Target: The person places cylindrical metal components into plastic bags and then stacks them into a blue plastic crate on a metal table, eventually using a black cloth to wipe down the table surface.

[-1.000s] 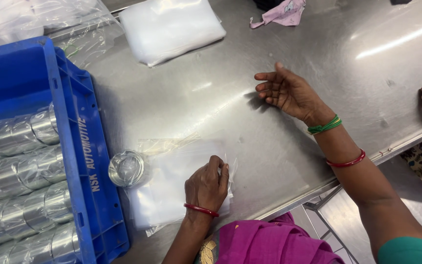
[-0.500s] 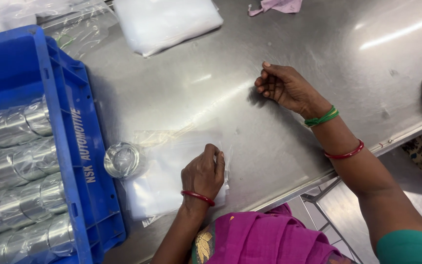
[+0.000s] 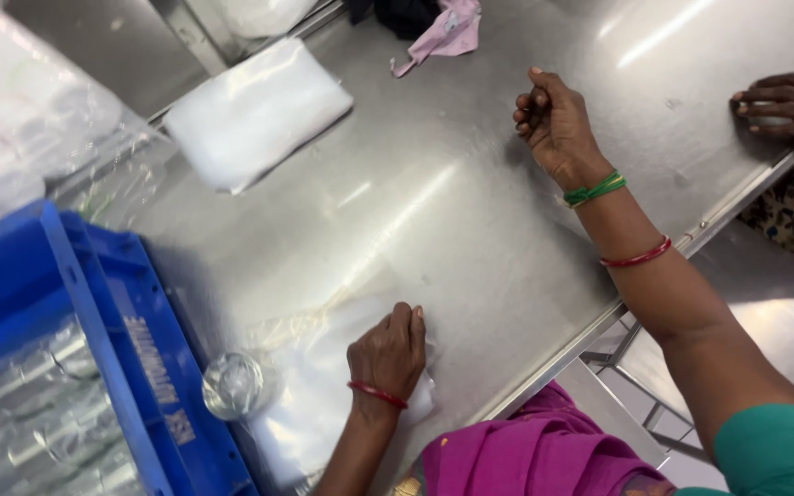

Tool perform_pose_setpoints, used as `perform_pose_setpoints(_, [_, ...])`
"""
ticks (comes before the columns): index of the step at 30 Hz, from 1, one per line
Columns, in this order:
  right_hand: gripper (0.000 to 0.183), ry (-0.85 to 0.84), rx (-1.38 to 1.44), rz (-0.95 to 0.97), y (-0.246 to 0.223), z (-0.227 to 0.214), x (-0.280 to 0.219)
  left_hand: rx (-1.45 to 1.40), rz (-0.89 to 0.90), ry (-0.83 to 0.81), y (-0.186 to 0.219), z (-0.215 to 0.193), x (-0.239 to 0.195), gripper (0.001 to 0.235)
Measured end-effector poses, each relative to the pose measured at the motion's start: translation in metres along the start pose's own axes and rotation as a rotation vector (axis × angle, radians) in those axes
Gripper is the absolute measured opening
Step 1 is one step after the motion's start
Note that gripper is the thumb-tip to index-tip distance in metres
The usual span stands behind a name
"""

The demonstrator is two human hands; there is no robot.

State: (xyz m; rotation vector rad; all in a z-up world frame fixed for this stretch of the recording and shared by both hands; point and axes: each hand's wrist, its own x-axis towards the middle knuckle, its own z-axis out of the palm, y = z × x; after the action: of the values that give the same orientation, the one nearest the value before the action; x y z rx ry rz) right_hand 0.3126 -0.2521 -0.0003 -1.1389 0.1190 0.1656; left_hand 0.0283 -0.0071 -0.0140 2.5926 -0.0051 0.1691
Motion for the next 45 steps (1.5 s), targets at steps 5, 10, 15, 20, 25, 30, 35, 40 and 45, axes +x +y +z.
perform_pose_setpoints(5, [0.022,0.129,-0.230,-0.117,0.007,0.014,0.012,-0.007,0.100,0.139,-0.004,-0.003,-0.001,0.030])
perform_pose_setpoints(10, [0.026,-0.017,-0.715,-0.413,0.008,0.043,0.052,-0.041,0.086,0.106,-0.006,-0.005,0.000,0.029])
perform_pose_setpoints(15, [0.052,-0.021,-1.366,-1.005,0.017,0.080,0.113,-0.093,0.016,0.055,-0.007,-0.004,-0.001,0.029])
perform_pose_setpoints(20, [0.024,-0.032,-1.762,-0.797,0.028,0.093,0.161,-0.113,0.098,0.142,-0.013,-0.007,-0.003,0.028])
perform_pose_setpoints(25, [0.010,0.017,-1.518,-1.043,-0.013,0.139,0.175,-0.136,0.080,0.106,-0.016,-0.005,-0.002,0.028])
perform_pose_setpoints(30, [0.017,0.150,-1.429,-1.130,-0.009,0.157,0.231,-0.132,0.093,0.105,-0.022,-0.001,-0.002,0.027])
perform_pose_setpoints(35, [0.071,-0.017,-1.738,-0.576,0.055,0.162,0.253,-0.161,0.041,0.005,-0.034,0.014,-0.003,0.025])
perform_pose_setpoints(40, [0.060,0.036,-1.695,-0.641,0.064,0.158,0.233,-0.191,0.005,-0.090,-0.043,0.021,-0.002,0.026])
perform_pose_setpoints(45, [0.055,0.002,-1.666,-0.665,0.059,0.157,0.211,-0.194,-0.052,-0.162,-0.046,0.022,-0.001,0.027])
